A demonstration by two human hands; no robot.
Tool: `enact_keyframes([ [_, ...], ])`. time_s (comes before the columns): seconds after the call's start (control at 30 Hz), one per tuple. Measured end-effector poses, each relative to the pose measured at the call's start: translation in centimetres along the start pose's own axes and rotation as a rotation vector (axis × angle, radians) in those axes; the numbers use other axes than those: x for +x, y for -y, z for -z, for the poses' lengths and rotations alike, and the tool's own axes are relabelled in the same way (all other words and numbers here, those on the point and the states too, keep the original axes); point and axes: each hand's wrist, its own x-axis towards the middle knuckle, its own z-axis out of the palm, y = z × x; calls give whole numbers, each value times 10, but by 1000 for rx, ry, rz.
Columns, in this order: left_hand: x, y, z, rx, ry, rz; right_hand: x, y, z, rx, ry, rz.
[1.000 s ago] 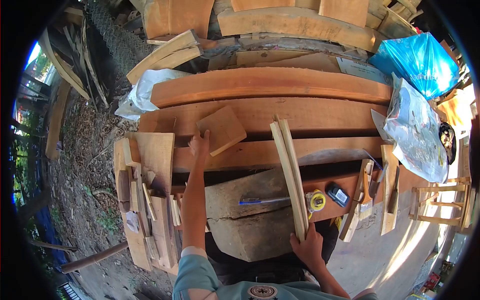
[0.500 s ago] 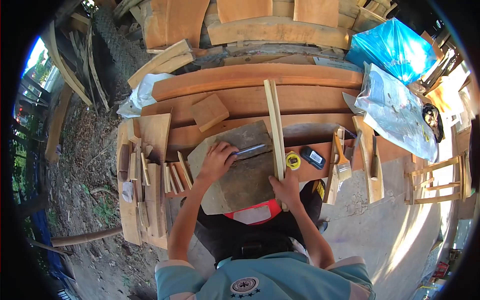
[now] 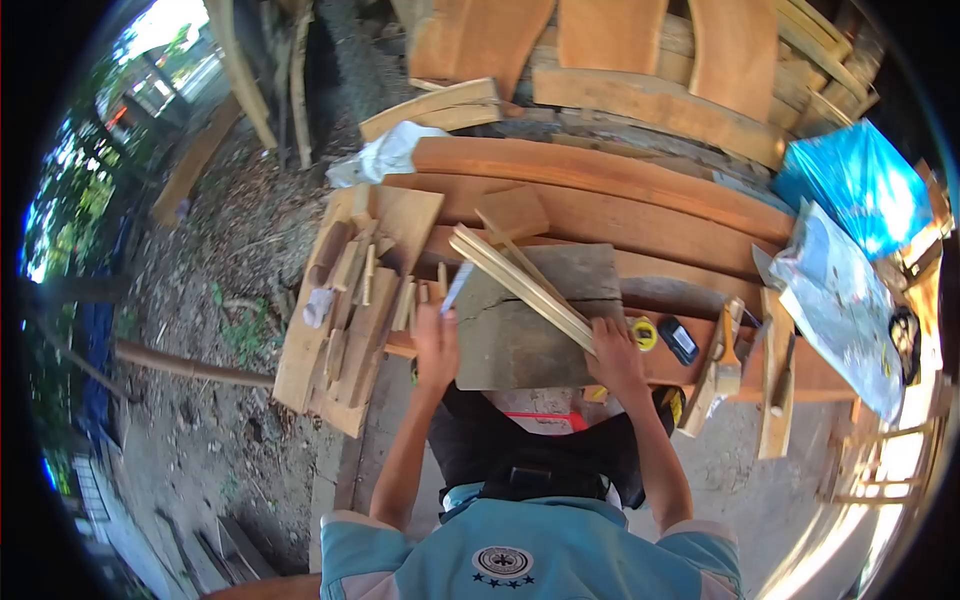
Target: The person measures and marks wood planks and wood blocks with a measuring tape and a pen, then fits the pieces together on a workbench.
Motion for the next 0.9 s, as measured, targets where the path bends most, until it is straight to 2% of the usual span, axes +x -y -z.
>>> enact_keyframes([
  [0.03,3,-3,0,80,71,-15,0,0,-1,-46,7,51],
  [0.07,5,-9,-5,30,102,-56,-2,-2,-2,-139,8,97],
  [0.1,10,-23,-11,-24,144,-100,-3,-1,-1,-92,22,89],
  [0.17,18,-32,-32,103,181,-345,-4,0,7,-13,48,51],
  [0.23,23,-45,-52,126,312,-379,-7,-1,-1,-64,42,49],
  [0.33,26,-38,-88,97,313,-526,-13,7,-11,-71,-32,32],
  [0.47,8,-8,-112,84,412,-563,-30,37,-4,-10,-23,-165],
  [0.53,7,-14,-116,99,353,-542,-42,36,-8,-82,-96,-153],
  [0.57,12,-22,-113,113,437,-538,-46,34,-13,-149,-147,-120],
  [0.63,23,-34,-113,92,423,-728,-50,33,-22,-125,-110,-148],
  [0.73,22,-30,-121,31,539,-644,-59,30,-29,-223,-152,-143],
  [0.83,21,-36,-124,12,630,-632,-82,18,-4,185,-233,-40],
  [0.9,17,-42,-124,7,640,-654,-107,-11,29,309,-323,-77],
])
